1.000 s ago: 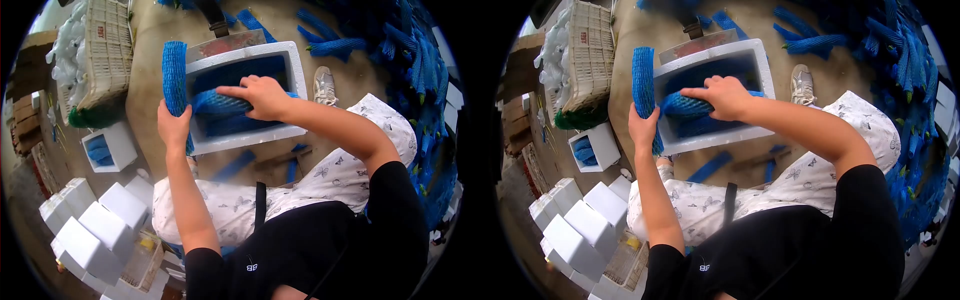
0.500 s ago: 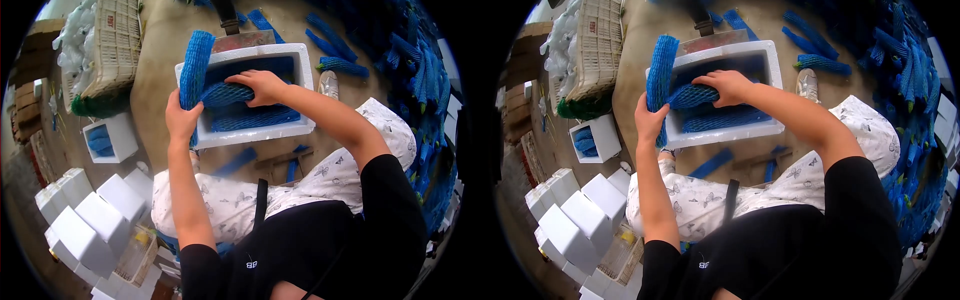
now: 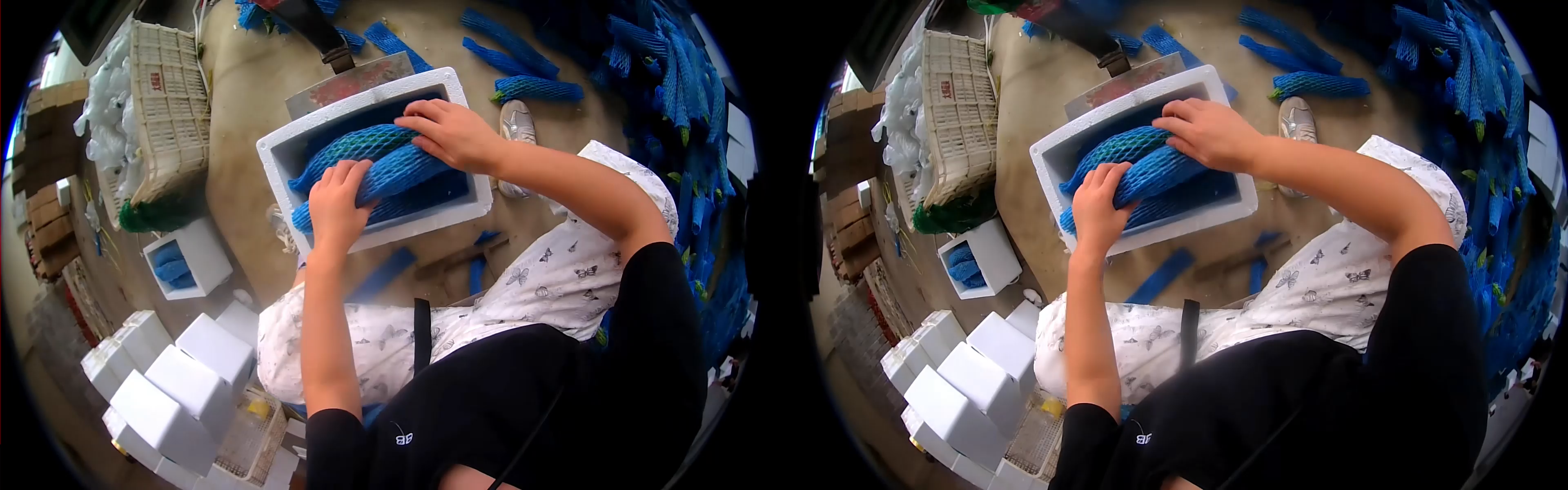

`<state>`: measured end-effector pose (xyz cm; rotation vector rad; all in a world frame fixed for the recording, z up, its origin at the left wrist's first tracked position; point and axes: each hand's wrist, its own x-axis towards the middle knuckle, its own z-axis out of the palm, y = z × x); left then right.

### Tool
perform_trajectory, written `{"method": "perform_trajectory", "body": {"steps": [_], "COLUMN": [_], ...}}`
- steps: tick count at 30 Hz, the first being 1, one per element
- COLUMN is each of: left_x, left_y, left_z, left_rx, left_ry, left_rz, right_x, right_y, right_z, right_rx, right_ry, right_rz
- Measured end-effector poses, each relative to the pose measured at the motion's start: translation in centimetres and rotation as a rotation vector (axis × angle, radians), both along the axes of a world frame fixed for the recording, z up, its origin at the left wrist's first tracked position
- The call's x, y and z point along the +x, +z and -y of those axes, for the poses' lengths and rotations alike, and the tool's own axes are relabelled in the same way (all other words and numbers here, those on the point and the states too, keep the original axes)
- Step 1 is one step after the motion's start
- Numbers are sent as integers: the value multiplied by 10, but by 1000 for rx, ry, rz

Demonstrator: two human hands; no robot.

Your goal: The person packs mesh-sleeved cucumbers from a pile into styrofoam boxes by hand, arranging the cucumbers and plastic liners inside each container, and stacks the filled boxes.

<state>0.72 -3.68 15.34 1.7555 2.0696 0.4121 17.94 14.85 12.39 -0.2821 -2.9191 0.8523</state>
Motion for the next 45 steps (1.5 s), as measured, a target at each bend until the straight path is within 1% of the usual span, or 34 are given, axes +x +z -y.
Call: {"method": "perform_trajectory", "body": {"steps": [1, 2, 3, 5, 6, 7, 9, 10, 12, 13, 14, 15, 17, 19, 21, 24, 25, 27, 29, 30, 31, 33, 34, 35, 36, 37, 38, 39, 40, 41, 42, 43, 44, 45], "left_x": [7, 16, 27, 25, 15, 3, -4, -3, 6, 13, 17, 12, 1, -2, 2, 16, 22, 34, 46, 45, 42, 44, 48, 49, 51, 52, 50, 47, 47, 47, 48, 51, 53, 52], "left_y": [-11, -23, -36, -28, -21, -14, -5, -12, -17, -19, -15, -21, -27, -32, -28, -22, -18, -16, -14, -22, -35, -44, -42, -41, -40, -38, -41, -45, -45, -45, -46, -43, -34, -35], "left_z": [-5, -7, -8, -4, 4, 11, 20, 18, 16, 13, 14, 18, 24, 22, 21, 26, 24, 14, -10, -23, -31, -35, -38, -40, -40, -40, -38, -35, -35, -35, -34, -35, -40, -41], "left_rx": [125, 245, 164, 61, 41, 62, 28, 31, 42, 47, 28, 47, 40, 16, -46, -13, 2, 16, 93, 81, 53, 114, 92, 68, 51, 39, 56, 80, 66, 44, 4, -45, -96, -111], "left_ry": [101, 203, 212, 72, 22, -47, -21, 10, 74, 136, 134, 15, -5, -6, -2, 14, 18, 17, -138, -173, -88, -99, -81, -88, -88, -82, -95, -120, -128, -135, -123, -112, -162, -168], "left_rz": [30, 65, 90, 12, -43, -147, -160, -165, -129, -74, -66, -143, -219, -210, -220, -248, -225, -271, -261, -371, -432, -546, -515, -533, -526, -523, -535, -551, -564, -576, -586, -597, -692, -698], "right_x": [6, 8, 10, 8, 8, 10, 2, 3, 4, 5, 6, 7, 14, 25, 22, 14, 13, 13, 15, 19, 25, 47, 62, 86, 111, 142, 179, 224, 273, 324, 374, 415, 439, 451], "right_y": [12, 23, 20, 20, 26, 24, 3, -4, -21, -26, -23, -17, -3, 7, -1, -49, -49, -51, -44, -38, -29, 16, 31, 43, 44, 36, 43, 37, 39, 29, 15, 6, -9, -23], "right_z": [3, 5, 6, -6, 8, 28, 53, 58, 50, 51, 50, 48, 46, 30, 35, 47, 45, 47, 40, 35, 22, -19, -44, -77, -113, -153, -189, -229, -259, -284, -299, -313, -316, -318], "right_rx": [60, 222, 219, 31, -73, -158, -52, -62, 146, 153, 94, 43, 170, 523, 366, 419, 364, 358, 329, 353, 386, 249, 211, 270, 353, 445, 437, 562, 636, 791, 883, 466, 293, 113], "right_ry": [7, -23, -30, 2, -17, 40, 42, 46, 24, 8, 22, 21, -58, 23, 166, 115, 30, 55, 76, 102, 129, 256, 309, 295, 211, -10, -332, -617, -984, -1333, -1689, -2076, -2181, -2275], "right_rz": [-171, -291, -281, 218, 268, 159, -82, -86, -146, -143, -144, -139, -224, -52, 108, 51, 23, 28, 115, 4, -104, -328, -255, -252, -198, -146, -89, -245, -201, -65, 207, 445, 472, 502]}}
